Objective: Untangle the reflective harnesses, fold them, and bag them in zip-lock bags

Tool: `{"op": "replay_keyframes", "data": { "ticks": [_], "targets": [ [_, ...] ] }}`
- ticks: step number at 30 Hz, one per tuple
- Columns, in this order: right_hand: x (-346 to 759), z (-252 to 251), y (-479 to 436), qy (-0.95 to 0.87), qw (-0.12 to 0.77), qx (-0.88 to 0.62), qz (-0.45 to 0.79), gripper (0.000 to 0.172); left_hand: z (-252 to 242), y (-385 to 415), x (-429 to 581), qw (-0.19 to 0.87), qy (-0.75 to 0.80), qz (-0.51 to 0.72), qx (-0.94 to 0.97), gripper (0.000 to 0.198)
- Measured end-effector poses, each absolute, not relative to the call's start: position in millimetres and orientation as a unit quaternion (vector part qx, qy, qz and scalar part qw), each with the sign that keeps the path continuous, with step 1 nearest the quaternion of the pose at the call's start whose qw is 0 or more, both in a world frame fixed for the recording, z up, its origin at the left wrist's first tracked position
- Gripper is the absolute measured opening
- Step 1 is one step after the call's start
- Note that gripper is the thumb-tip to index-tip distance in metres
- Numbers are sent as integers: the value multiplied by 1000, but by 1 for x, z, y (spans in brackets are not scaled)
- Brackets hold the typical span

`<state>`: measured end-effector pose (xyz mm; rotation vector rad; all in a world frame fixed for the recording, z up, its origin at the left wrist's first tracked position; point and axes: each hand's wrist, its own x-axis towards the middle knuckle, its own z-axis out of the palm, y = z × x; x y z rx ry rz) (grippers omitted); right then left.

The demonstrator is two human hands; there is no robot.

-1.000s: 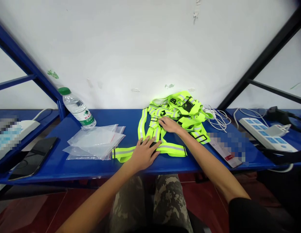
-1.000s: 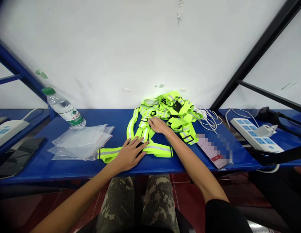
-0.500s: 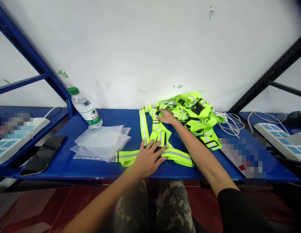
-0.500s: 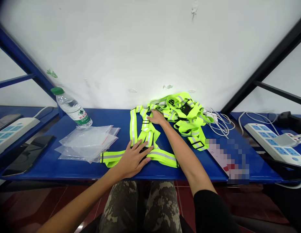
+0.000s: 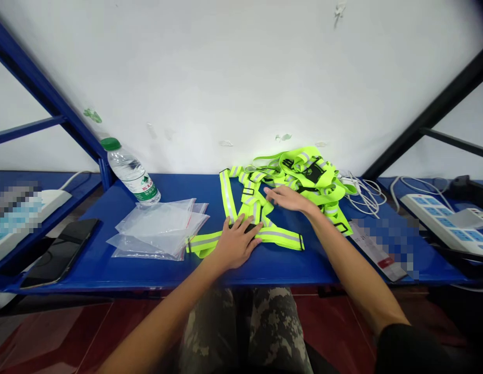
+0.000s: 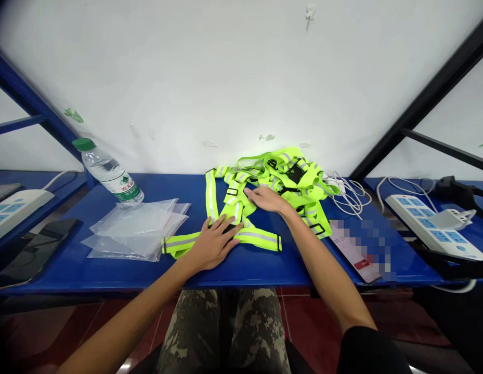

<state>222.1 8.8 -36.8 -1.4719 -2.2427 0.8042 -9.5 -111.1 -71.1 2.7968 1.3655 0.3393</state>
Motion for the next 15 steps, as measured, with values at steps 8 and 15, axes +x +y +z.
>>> {"op": "replay_keyframes", "data": {
  "ticks": [8,15],
  "targets": [
    [262,-35,-64,-762,37,-515,392,55,-78,-92,-3,-15,440,106,891,52],
    [287,-36,-65,-708,165,-509,460,50,-74,-85,-4,-17,430,109,896,50]
  ]
}}
